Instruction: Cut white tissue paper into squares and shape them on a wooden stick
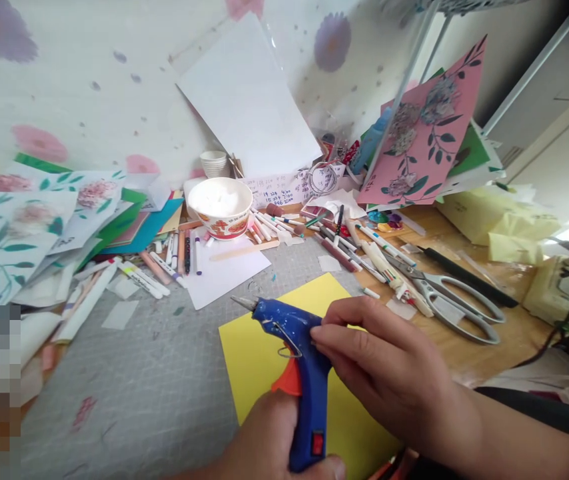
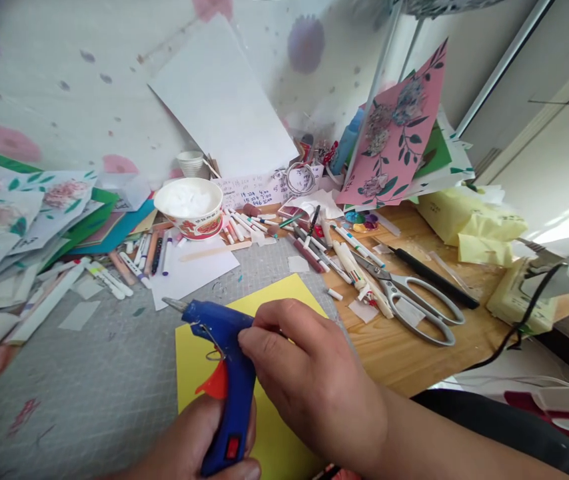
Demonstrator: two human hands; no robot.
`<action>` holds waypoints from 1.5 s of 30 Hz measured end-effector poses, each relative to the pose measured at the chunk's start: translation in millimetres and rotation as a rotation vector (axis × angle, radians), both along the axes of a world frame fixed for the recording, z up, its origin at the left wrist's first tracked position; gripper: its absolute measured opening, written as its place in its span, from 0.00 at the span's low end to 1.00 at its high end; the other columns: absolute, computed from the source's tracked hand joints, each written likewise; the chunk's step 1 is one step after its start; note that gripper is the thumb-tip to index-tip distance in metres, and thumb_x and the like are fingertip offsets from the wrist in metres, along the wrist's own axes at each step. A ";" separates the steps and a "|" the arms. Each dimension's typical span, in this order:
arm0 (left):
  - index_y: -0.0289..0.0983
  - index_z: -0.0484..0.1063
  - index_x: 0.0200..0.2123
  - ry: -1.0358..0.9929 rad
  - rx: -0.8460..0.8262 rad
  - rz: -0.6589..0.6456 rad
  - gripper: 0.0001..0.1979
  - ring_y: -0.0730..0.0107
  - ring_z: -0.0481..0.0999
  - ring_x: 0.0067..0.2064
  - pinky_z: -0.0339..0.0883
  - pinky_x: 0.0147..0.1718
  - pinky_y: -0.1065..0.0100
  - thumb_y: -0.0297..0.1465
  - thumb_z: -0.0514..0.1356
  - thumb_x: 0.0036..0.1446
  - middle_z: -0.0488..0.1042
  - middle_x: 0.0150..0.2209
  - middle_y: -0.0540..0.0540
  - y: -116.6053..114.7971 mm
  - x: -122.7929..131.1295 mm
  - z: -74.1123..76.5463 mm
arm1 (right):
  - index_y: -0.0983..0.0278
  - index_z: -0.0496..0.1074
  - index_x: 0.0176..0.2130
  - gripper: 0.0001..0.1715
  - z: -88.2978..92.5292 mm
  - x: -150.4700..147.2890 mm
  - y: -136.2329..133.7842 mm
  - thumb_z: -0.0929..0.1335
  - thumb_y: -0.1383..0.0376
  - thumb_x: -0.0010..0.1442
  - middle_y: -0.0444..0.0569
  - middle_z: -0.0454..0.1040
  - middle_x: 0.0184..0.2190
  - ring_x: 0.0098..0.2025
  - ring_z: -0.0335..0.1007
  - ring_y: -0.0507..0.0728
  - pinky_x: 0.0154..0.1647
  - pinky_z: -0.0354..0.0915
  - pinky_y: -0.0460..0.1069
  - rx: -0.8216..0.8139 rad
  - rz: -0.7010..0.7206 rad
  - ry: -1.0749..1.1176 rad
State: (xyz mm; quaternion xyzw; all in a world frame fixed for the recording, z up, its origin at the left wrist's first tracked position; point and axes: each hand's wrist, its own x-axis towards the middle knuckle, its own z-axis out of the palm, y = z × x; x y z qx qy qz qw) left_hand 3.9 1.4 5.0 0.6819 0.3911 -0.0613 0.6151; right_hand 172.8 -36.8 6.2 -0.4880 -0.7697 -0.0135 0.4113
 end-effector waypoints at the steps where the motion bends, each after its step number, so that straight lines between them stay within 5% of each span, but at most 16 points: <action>1: 0.39 0.57 0.25 -0.015 -0.007 -0.015 0.08 0.74 0.56 0.26 0.51 0.25 0.70 0.30 0.57 0.44 0.56 0.23 0.56 0.3 -0.2 -1.1 | 0.67 0.73 0.40 0.10 -0.2 -0.2 0.2 0.66 0.76 0.59 0.52 0.71 0.36 0.35 0.70 0.53 0.35 0.69 0.47 0.002 0.005 -0.002; 30: 0.41 0.56 0.24 -0.058 -0.018 0.059 0.09 0.73 0.52 0.24 0.47 0.23 0.70 0.29 0.57 0.41 0.54 0.21 0.57 -1.5 2.7 -2.3 | 0.66 0.72 0.41 0.11 5.1 9.1 -2.4 0.64 0.76 0.61 0.51 0.72 0.32 0.34 0.68 0.55 0.33 0.69 0.50 -0.044 0.130 -0.097; 45: 0.40 0.62 0.27 -0.199 0.003 0.034 0.09 0.73 0.57 0.26 0.53 0.25 0.71 0.31 0.62 0.43 0.61 0.24 0.55 1.8 -2.9 -2.1 | 0.69 0.71 0.43 0.12 8.3 6.2 -4.6 0.61 0.74 0.63 0.55 0.73 0.36 0.35 0.67 0.58 0.33 0.68 0.53 -0.086 0.186 -0.223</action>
